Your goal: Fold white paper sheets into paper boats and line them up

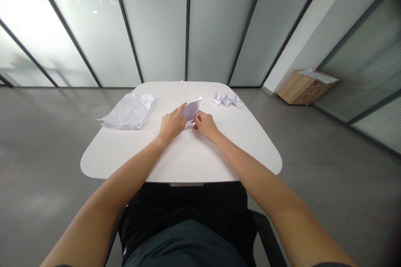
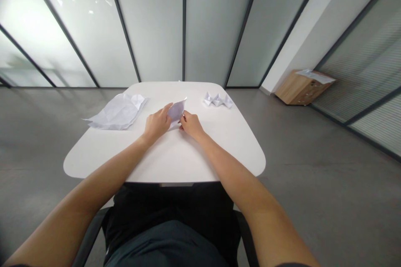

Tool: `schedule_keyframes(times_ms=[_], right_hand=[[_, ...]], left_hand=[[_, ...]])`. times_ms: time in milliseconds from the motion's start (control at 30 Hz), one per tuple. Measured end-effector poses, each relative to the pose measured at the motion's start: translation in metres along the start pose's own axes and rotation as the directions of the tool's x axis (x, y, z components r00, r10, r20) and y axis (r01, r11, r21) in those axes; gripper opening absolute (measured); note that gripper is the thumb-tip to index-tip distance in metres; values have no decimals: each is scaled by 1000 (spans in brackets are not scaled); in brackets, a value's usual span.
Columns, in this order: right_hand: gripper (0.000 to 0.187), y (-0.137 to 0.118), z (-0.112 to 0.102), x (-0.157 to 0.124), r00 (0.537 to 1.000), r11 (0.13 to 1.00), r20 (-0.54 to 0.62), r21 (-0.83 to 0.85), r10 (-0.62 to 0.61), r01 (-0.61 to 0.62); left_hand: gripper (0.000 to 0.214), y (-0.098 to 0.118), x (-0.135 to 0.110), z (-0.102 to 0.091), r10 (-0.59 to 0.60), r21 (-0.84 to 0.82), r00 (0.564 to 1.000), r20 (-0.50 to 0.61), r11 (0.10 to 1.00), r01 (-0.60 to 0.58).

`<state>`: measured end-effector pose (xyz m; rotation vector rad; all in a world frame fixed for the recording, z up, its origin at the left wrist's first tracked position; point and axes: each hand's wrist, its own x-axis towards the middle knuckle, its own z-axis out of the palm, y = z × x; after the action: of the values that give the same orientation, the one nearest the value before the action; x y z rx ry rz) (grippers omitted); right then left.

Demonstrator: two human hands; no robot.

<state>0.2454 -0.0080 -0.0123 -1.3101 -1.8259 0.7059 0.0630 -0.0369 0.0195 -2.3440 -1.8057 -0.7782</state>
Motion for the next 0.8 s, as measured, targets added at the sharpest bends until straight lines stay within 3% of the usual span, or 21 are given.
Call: schedule_keyframes(times_ms=[233, 400, 600, 700, 800], right_hand=[[20, -3, -1, -2, 999, 1000, -36, -17, 12, -13], [20, -4, -4, -1, 990, 992, -135, -119, -45, 29], [31, 4, -5, 3, 989, 998, -141, -47, -52, 46], [36, 9, -2, 8, 994, 985, -100, 169, 42, -25], [40, 10, 0, 11, 992, 900, -23, 422, 126, -105]], left_hand=[[50, -15, 8, 4, -18, -156, 997, -76, 988, 6], [44, -25, 14, 18, -41, -423, 999, -14, 905, 31], [43, -26, 17, 31, -142, -727, 987, 78, 669, 154], [40, -30, 19, 35, -203, -843, 970, 130, 492, 216], [37, -34, 22, 39, -222, -929, 957, 188, 275, 246]])
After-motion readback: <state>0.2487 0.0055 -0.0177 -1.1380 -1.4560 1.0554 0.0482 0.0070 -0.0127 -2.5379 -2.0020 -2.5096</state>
